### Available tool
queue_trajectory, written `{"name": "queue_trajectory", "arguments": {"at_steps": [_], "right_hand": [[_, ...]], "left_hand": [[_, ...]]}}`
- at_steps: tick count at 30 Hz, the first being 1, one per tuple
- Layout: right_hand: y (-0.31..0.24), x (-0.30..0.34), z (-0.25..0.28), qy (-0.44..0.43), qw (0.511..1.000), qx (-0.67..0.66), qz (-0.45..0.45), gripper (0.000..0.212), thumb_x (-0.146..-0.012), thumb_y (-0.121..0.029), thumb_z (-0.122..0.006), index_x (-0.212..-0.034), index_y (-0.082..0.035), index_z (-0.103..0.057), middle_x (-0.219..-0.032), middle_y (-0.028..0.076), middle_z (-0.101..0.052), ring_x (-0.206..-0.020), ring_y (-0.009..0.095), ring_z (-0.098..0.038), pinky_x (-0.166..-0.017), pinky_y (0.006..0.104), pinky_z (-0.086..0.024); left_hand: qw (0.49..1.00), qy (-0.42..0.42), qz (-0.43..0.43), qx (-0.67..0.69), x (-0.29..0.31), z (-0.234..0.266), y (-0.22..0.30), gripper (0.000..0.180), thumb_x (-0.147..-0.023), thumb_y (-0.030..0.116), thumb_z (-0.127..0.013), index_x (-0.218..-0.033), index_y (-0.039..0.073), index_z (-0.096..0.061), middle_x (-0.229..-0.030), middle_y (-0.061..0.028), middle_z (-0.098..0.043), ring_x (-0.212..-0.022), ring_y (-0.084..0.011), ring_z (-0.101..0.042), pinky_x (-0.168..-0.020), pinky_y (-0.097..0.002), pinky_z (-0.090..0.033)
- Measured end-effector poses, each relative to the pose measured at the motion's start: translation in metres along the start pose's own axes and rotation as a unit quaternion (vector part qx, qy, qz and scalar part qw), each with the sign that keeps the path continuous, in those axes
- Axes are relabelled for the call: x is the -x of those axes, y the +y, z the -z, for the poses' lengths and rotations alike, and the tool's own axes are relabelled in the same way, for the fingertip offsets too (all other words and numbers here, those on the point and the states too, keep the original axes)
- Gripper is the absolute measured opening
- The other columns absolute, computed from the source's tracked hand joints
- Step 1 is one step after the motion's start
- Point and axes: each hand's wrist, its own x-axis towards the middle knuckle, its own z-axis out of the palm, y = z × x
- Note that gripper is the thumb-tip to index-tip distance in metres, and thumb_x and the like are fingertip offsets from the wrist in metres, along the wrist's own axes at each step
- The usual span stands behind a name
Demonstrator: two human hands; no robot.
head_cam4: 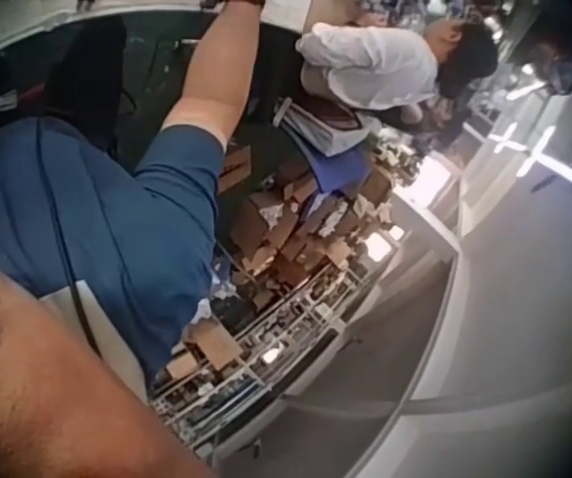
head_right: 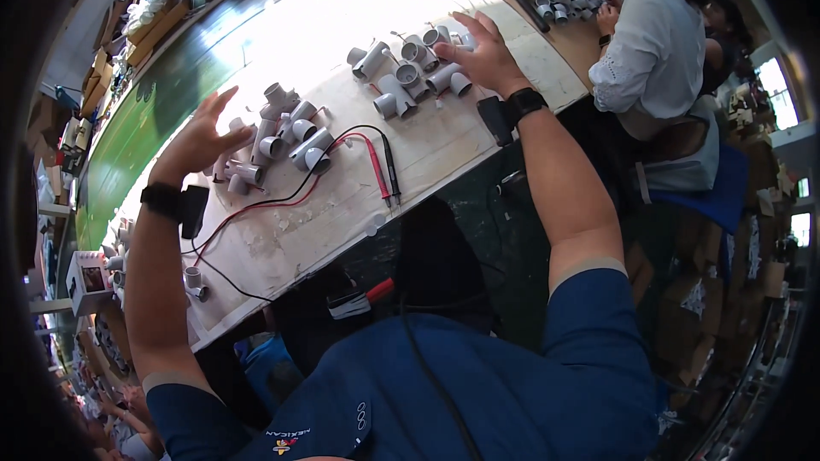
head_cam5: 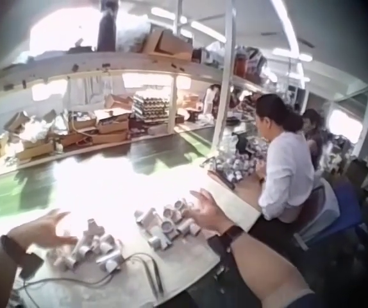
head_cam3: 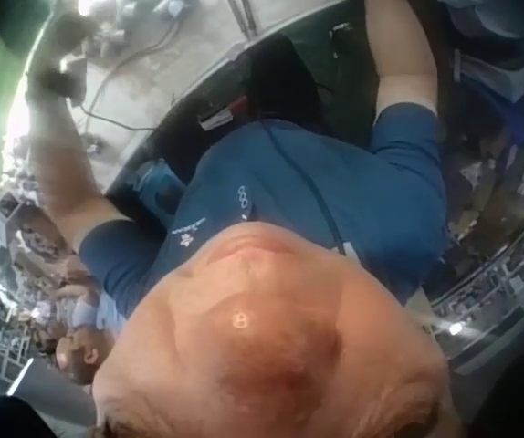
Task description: The person picks up plastic components one by one, touches their internal wires with a multimeter probe, and sets them back on the table. After testing several components, the person gathers them and moves the group to a different area on the table.
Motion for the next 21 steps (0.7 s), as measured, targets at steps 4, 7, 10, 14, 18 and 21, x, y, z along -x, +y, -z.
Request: {"name": "queue_trajectory", "arguments": {"at_steps": [4,7,10,14,18,21], "right_hand": [[0.03,-0.001,-0.023,-0.083,0.996,0.021,0.04,0.087,-0.086,-0.062,-0.079,-0.153,-0.013,-0.055,-0.161,0.023,-0.044,-0.153,0.04,-0.037,-0.128,0.0469,-0.028],[-0.007,-0.013,-0.056,-0.119,0.987,-0.004,0.11,0.086,-0.087,-0.062,-0.077,-0.154,-0.013,-0.054,-0.16,0.019,-0.049,-0.154,0.037,-0.035,-0.129,0.0479,-0.025],[-0.027,-0.024,-0.071,-0.179,0.974,0.01,0.14,0.084,-0.089,-0.062,-0.075,-0.154,-0.013,-0.054,-0.16,0.018,-0.049,-0.154,0.037,-0.035,-0.13,0.0475,-0.023],[-0.053,-0.039,-0.113,-0.188,0.96,0.017,0.205,0.081,-0.091,-0.062,-0.072,-0.153,-0.013,-0.055,-0.16,0.018,-0.049,-0.153,0.037,-0.036,-0.13,0.0474,-0.023],[-0.078,-0.05,-0.162,-0.202,0.95,-0.023,0.237,0.085,-0.089,-0.065,-0.072,-0.154,-0.014,-0.055,-0.161,0.017,-0.048,-0.15,0.039,-0.04,-0.13,0.0481,-0.023],[-0.109,-0.054,-0.191,-0.221,0.943,-0.033,0.249,0.089,-0.088,-0.068,-0.072,-0.156,-0.015,-0.052,-0.163,0.018,-0.045,-0.15,0.04,-0.039,-0.13,0.0479,-0.024]], "left_hand": [[0.995,-0.021,-0.101,0.013,-0.106,-0.037,0.074,0.084,-0.099,0.067,-0.061,-0.162,0.014,-0.043,-0.168,-0.0314,-0.028,-0.155,-0.0459,-0.033,-0.125,-0.0484,-0.033],[0.988,-0.036,-0.141,0.058,-0.165,-0.062,0.128,0.084,-0.101,0.07,-0.056,-0.161,0.013,-0.043,-0.167,-0.0292,-0.033,-0.141,-0.0415,-0.055,-0.117,-0.0482,-0.044],[0.983,-0.101,-0.142,0.053,-0.175,-0.054,0.146,0.085,-0.1,0.071,-0.057,-0.162,0.013,-0.043,-0.165,-0.0284,-0.037,-0.137,-0.0385,-0.058,-0.114,-0.0461,-0.048],[0.986,-0.108,-0.127,0.023,-0.172,-0.064,0.089,0.082,-0.098,0.067,-0.06,-0.16,0.014,-0.045,-0.155,-0.0221,-0.051,-0.127,-0.0336,-0.065,-0.102,-0.0426,-0.054],[0.997,-0.057,-0.037,0.046,-0.149,-0.057,0.032,0.087,-0.096,0.068,-0.063,-0.16,0.012,-0.045,-0.151,-0.0214,-0.057,-0.127,-0.0321,-0.066,-0.101,-0.0413,-0.055],[0.998,-0.058,-0.001,0.034,-0.127,-0.046,-0.004,0.092,-0.095,0.071,-0.064,-0.161,0.01,-0.043,-0.154,-0.0234,-0.054,-0.133,-0.0331,-0.061,-0.107,-0.0409,-0.052]]}}
